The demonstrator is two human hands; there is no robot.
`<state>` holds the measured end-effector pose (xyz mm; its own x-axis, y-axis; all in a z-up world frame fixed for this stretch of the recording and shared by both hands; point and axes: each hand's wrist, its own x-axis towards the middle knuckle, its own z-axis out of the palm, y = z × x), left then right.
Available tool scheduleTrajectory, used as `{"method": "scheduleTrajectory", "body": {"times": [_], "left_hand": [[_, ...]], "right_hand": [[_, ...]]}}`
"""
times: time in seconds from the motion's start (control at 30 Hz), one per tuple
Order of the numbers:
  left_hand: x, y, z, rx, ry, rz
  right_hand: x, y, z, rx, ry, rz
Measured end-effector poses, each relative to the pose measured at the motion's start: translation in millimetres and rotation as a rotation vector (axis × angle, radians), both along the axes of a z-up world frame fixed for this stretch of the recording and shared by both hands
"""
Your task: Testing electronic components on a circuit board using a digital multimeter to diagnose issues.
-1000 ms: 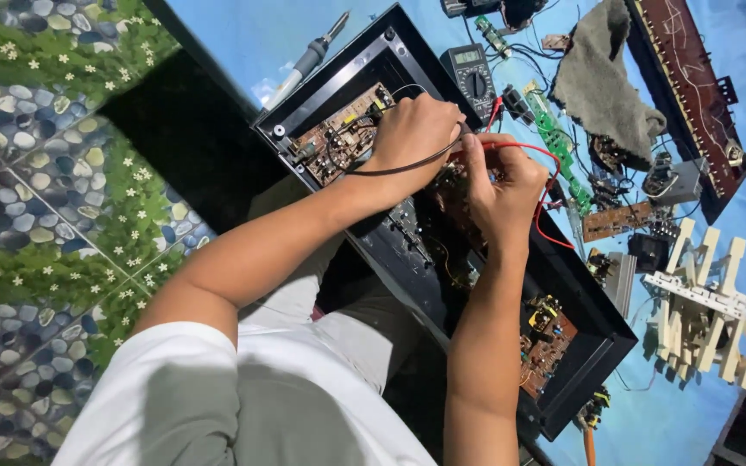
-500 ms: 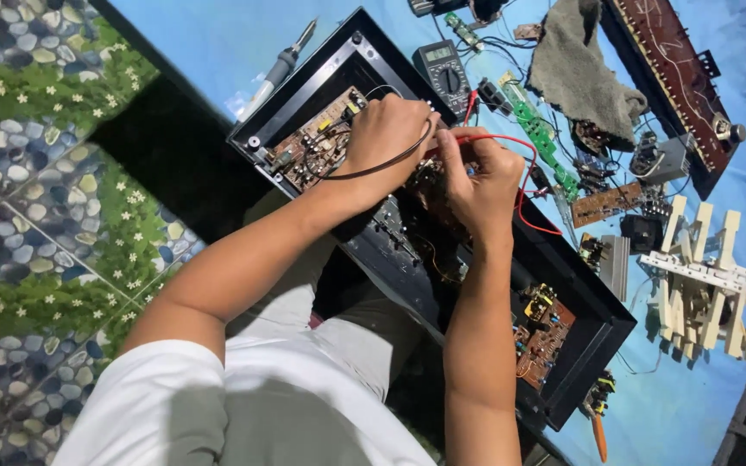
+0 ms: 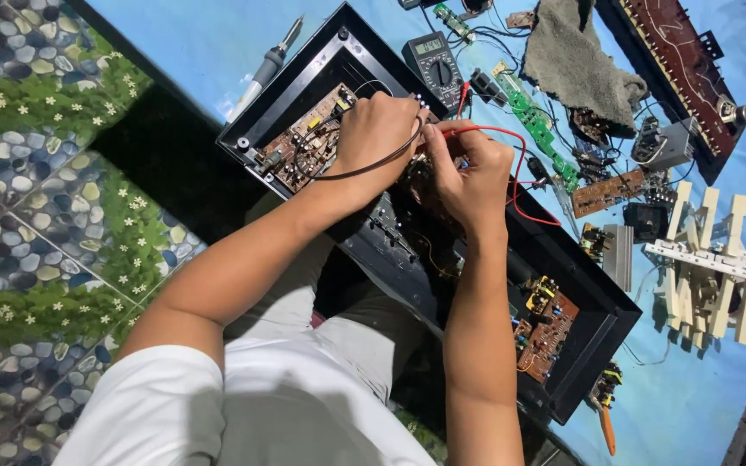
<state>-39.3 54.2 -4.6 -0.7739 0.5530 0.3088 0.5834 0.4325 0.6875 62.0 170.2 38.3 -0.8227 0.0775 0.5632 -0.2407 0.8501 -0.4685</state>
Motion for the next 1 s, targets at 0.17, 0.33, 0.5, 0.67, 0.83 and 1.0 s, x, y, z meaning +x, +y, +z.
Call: {"method": "scheduleTrajectory", "body": {"times": [0.17, 0.33, 0.5, 0.67, 0.83, 1.0], "left_hand": [[-0.9, -0.6, -3.4, -0.001, -0.021, 0.006], [0.7, -4.6, 2.0, 0.010, -0.012, 0.009], [0.2, -3.6, 0.3, 0.027, -0.008, 0.009], [1.2, -5.7, 1.2, 0.021, 0.002, 0.010], [6.2, -12.7, 2.9, 0.187, 0.119, 0.048], [6.4, -13.0, 6.4, 0.186, 0.123, 0.027]], "right_hand": [[-0.3, 1.4, -0.3, -0.019, -0.014, 0.001], [-0.6, -0.3, 2.1, -0.013, -0.007, 0.010], [0.4, 2.8, 0.4, -0.013, -0.014, 0.002], [0.6, 4.6, -0.9, -0.010, -0.009, -0.013], [1.6, -8.4, 8.5, -0.080, -0.035, -0.064], [2.5, -7.0, 11.3, -0.058, -0.020, -0.072]]}}
